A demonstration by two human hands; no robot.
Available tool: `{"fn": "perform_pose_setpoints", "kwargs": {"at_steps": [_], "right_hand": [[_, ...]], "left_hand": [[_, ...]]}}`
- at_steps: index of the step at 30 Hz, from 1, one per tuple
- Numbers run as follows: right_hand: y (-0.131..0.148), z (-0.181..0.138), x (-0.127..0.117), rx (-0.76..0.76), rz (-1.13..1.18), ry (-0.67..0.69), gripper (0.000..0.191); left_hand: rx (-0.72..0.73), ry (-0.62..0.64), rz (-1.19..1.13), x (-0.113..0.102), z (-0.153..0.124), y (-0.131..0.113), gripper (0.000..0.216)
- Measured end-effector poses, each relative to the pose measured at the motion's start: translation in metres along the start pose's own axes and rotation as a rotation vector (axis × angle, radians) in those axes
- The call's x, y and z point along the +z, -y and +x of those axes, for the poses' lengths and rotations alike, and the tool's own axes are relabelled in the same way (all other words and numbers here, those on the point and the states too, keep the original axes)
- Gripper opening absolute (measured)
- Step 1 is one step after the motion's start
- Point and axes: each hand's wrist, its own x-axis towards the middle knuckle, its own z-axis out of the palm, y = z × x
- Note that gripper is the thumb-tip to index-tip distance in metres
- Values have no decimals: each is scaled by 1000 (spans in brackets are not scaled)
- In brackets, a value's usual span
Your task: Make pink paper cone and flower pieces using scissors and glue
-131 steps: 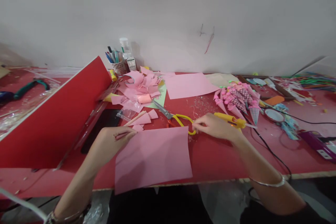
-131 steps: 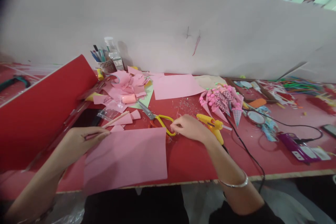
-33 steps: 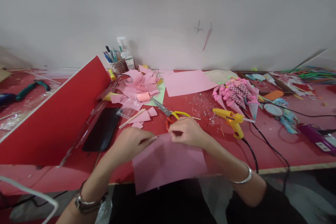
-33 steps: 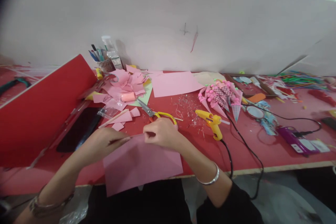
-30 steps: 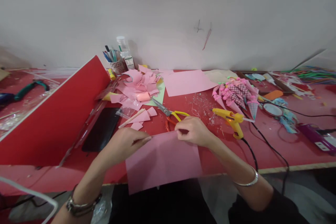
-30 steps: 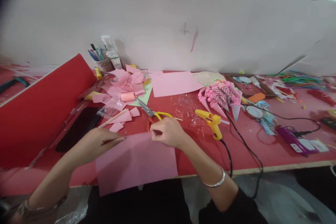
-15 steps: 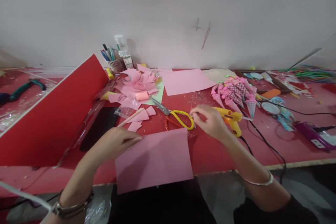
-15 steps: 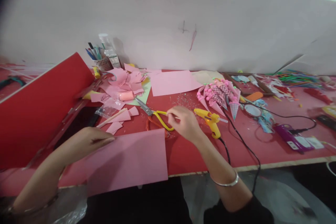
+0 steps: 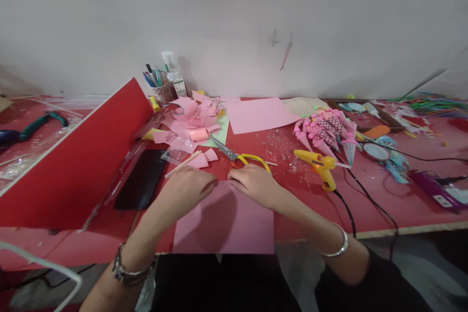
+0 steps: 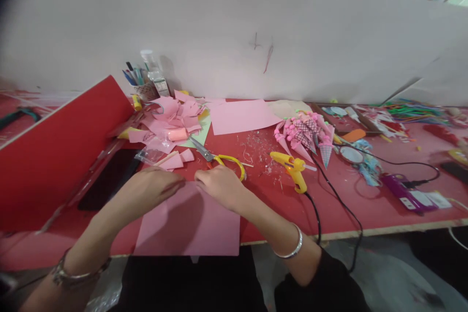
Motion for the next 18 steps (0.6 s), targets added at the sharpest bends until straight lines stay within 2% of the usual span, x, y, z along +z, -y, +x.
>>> {"fn": "perform_pose_setpoints", "kwargs": {"at_steps": [5,10,15,18], "right_hand": [[2,4,3,-20,67,-57,15],[-8,-4,1,-28,328,-100,13],[-18,-19,-6,-6,416,-152,15],[-27,-28,-7,28,415,-188,15]], "left_hand": [[-37,-167,49,11,8,-11,24],[20,-320,71,17,2,-2,25],[-19,-276,129,12,-9,18,28],[-146,-215,185,11,-18,33,26]]}}
